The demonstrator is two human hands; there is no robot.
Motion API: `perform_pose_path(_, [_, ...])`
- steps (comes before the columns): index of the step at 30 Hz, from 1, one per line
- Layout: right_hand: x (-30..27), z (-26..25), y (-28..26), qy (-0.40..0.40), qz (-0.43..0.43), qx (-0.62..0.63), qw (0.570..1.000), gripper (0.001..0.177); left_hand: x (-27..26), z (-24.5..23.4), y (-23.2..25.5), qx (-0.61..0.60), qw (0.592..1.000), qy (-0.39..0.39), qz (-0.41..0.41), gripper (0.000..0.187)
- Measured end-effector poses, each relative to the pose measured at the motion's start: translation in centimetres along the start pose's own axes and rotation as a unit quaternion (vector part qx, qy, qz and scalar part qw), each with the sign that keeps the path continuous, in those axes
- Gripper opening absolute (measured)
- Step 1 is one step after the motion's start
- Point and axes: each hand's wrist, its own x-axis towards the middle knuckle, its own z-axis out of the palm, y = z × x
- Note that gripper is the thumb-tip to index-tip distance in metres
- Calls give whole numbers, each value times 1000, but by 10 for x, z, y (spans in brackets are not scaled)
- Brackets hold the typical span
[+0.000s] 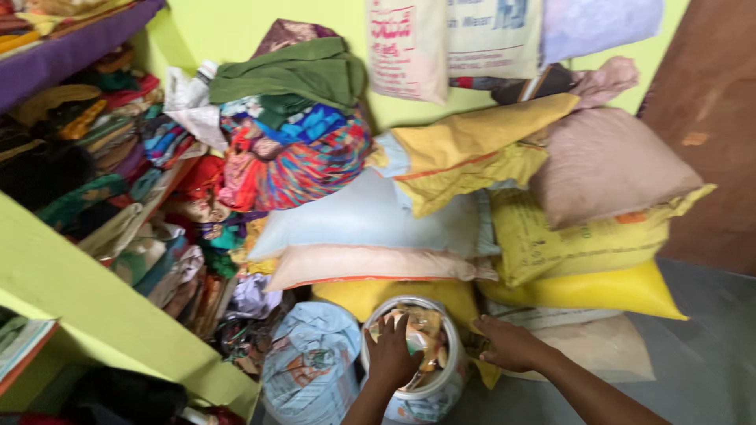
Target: The person handles a water pump by its handle and cord, then places it into a box and moves the box into a shelf.
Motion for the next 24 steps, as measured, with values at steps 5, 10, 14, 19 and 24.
perform_pose_path(5, [-55,-2,58,-17,51,1,999,84,5,29,76,-18,998,8,63,94])
perform_pose_path(10, [-123,-6,99,16,81,14,996,86,3,60,146,11,993,-20,116,91])
perform_pose_path(14, [-171,-10,136,25,134,37,990,84,1,68,202,-30,990,-24,136,104])
perform_pose_path(19, [-222,-9,184,47,181,55,981,81,8,59,265,3,985,-53,164,105])
perform_pose_path(24, [-270,9,236,95,223,85,967,81,24,61,332,5,973,-76,216,102])
